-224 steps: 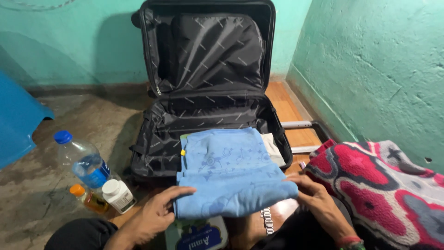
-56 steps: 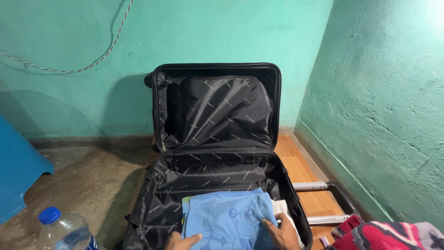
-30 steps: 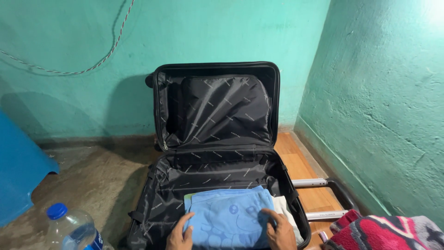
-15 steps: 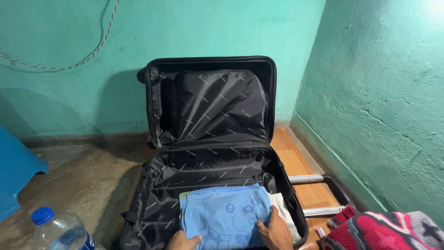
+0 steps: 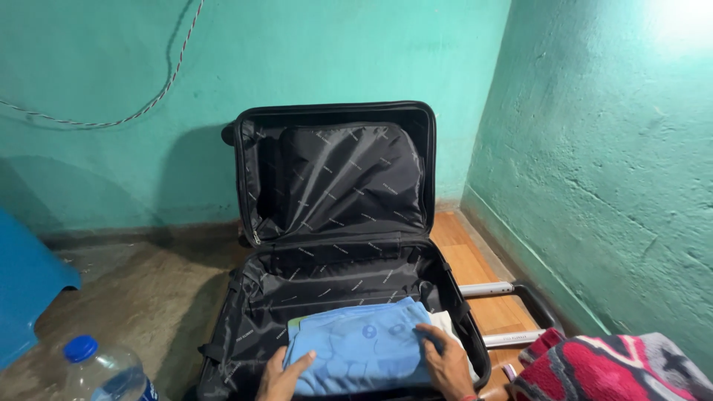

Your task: Folding clothes and placing them into a suitcase.

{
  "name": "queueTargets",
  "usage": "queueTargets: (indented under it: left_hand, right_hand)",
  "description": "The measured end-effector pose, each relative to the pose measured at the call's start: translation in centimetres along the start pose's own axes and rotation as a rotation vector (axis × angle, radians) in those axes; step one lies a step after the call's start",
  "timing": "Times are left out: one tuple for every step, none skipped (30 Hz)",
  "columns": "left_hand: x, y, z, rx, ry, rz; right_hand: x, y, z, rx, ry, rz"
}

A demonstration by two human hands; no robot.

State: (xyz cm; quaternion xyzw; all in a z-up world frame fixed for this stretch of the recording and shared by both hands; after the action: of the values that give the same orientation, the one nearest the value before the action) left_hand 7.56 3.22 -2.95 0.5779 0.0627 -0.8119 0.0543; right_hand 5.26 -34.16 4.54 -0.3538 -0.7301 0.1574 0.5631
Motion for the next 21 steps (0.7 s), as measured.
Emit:
queueTargets:
  left_hand:
    - [-1.7,0.2,1.3,0.018,0.067,0.076]
    - [-3.5,0.4,2.5,0.036,0.133,0.153]
    - [-4.2,0.5,3.2,0.037,0.134,0.154]
    - [-5.1,0.7,3.7,0.071,0.146,0.115]
    - [-5.7,1.0,4.4,0.105,0.155,0.077]
    - [-3.5,0.4,2.9,0.106,0.152,0.078]
    - [-1.4,0.3,1.4,0.118,0.175,-0.088]
    - [0.7,0.1,-0.1,0.131,0.197,-0.253]
    - [2.0,0.1,-0.9,0.131,0.195,-0.253]
    - [3.1,0.0,-1.7,0.104,0.22,-0.397]
    - [3.9,-0.1,-2.8,0.077,0.25,-0.542]
    - [3.5,0.1,-2.8,0.076,0.253,-0.542]
    - [3.4,0.0,-2.7,0.021,0.22,-0.519]
    - [3.4,-0.2,-2.6,-0.035,0.187,-0.495]
    - [2.9,-0.2,-3.2,-0.035,0.188,-0.497]
    - [2.8,-0.7,-3.9,-0.098,0.093,-0.395]
    - [2.9,-1.1,-4.4,-0.163,-0.003,-0.291]
    - [3.8,-1.3,-5.3,-0.164,-0.003,-0.292]
    - [4.8,-1.7,-6.2,-0.195,-0.029,-0.232]
    - [5.7,-2.1,-7.1,-0.227,-0.054,-0.171]
    - [7.8,-2.6,-8.9,-0.227,-0.054,-0.172]
  right_hand:
    - [0.4,-0.7,-0.3,0.006,0.071,-0.034]
    - [0.9,-1.4,-0.6,0.013,0.142,-0.068]
    - [2.1,-2.6,-0.3,0.013,0.141,-0.068]
    - [3.0,-3.6,0.0,0.017,0.195,-0.097]
    - [3.8,-4.7,0.4,0.024,0.252,-0.125]
    - [3.0,-5.1,0.4,0.025,0.254,-0.123]
    - [2.9,-5.8,0.2,0.005,0.099,-0.076]
    - [2.8,-6.4,0.0,-0.015,-0.056,-0.029]
    - [1.8,-6.0,-0.3,-0.013,-0.054,-0.028]
    - [0.2,-4.4,-0.4,0.214,0.028,0.168]
    - [-1.4,-3.0,-0.5,0.435,0.11,0.363]
    - [-1.2,-2.9,-0.8,0.432,0.109,0.363]
    - [-0.9,-2.9,-1.0,0.4,0.088,0.436]
    - [-0.6,-2.9,-1.2,0.366,0.066,0.509]
    - [-0.1,-2.7,-1.6,0.365,0.067,0.507]
    - [0.6,-3.0,-2.3,0.225,0.051,0.517]
    - [1.3,-3.4,-2.8,0.088,0.033,0.527]
    - [0.6,-2.8,-3.7,0.089,0.033,0.526]
    - [0.3,-2.1,-4.6,0.067,-0.036,0.457]
    - [0.0,-1.5,-5.5,0.042,-0.104,0.387]
    - [-0.6,-0.7,-6.3,0.042,-0.104,0.386]
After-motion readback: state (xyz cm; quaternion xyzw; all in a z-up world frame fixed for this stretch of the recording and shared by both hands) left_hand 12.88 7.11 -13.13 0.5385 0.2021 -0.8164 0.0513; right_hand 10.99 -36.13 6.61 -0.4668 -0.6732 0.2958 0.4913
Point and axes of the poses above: each hand's wrist, its own z-axis away from the middle knuckle, its own y-axis out of the palm, x = y × z, the point moved 5 cm from there along -z, towards the middle knuckle, and after that the axes turned 13 degrees about z, right-handed, at the moved point
